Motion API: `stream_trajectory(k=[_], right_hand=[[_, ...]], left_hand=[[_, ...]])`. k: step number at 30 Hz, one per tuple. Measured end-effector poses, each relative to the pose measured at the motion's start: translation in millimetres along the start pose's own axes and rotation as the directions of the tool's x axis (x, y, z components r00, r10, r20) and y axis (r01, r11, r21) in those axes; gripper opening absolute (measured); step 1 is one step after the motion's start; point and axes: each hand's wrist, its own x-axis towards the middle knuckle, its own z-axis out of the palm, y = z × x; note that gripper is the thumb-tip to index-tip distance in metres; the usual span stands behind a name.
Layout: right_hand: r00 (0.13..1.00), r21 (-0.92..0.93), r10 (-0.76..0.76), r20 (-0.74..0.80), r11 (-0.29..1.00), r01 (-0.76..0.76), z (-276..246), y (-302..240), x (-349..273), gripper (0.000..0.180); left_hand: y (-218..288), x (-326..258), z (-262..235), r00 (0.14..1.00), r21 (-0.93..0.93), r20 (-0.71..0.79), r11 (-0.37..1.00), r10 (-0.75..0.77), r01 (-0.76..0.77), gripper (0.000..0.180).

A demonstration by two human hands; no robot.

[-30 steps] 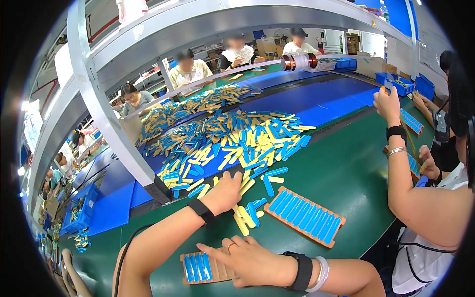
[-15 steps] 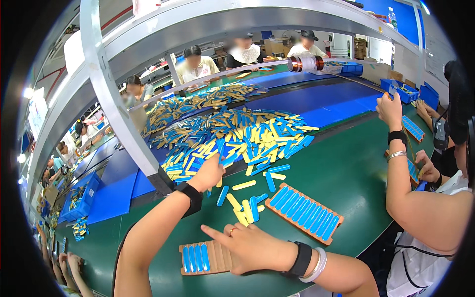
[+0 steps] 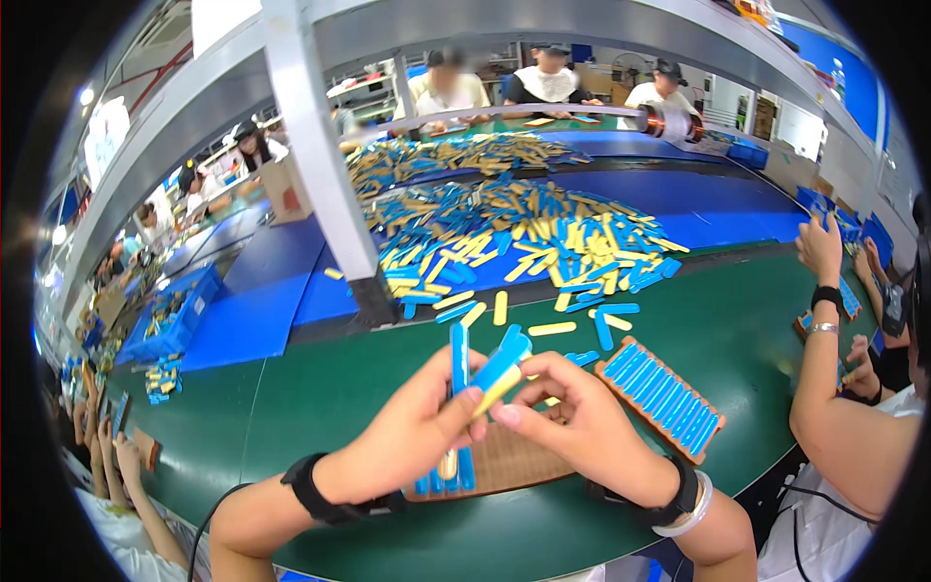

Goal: Assembling blue and yellow plastic strips into brown trays at a factory production line workstation.

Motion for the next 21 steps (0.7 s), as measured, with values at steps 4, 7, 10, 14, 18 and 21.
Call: stream_trajectory(k=[4, 7, 10, 14, 18, 21], right_hand=[[0.99, 0.033, -0.082, -0.116, 0.996, 0.087, 14, 8, -3, 0.024], [0.997, 0.01, 0.063, 0.044, 0.998, -0.064, 16, 12, 5, 0.018], [0.957, 0.037, 0.198, 0.213, 0.977, -0.21, 13, 4, 22, 0.02], [0.905, -0.533, 0.303, 0.297, 0.84, -0.106, -8, -7, 44, 0.025], [0.862, -0.746, 0.192, 0.469, 0.609, 0.27, 17, 14, 43, 0.028], [0.912, -0.76, 0.22, 0.345, 0.636, 0.134, 17, 16, 45, 0.026]], left_hand=[[-8, -33, -1, 0.996, 0.028, 0.07, 0.998, -0.055, 0.053, 0.021], [-26, -44, -5, 0.996, 0.209, 0.078, 0.976, 0.042, -0.058, 0.022], [-31, -53, -15, 0.998, 0.241, 0.059, 0.97, -0.036, 0.021, 0.021], [-45, -53, -30, 0.989, -0.041, -0.126, 0.997, -0.076, 0.071, 0.024], [-51, -48, -40, 0.968, -0.217, -0.24, 0.976, -0.078, 0.025, 0.029], [-49, -48, -37, 0.982, -0.189, -0.183, 0.982, -0.054, 0.018, 0.036]])
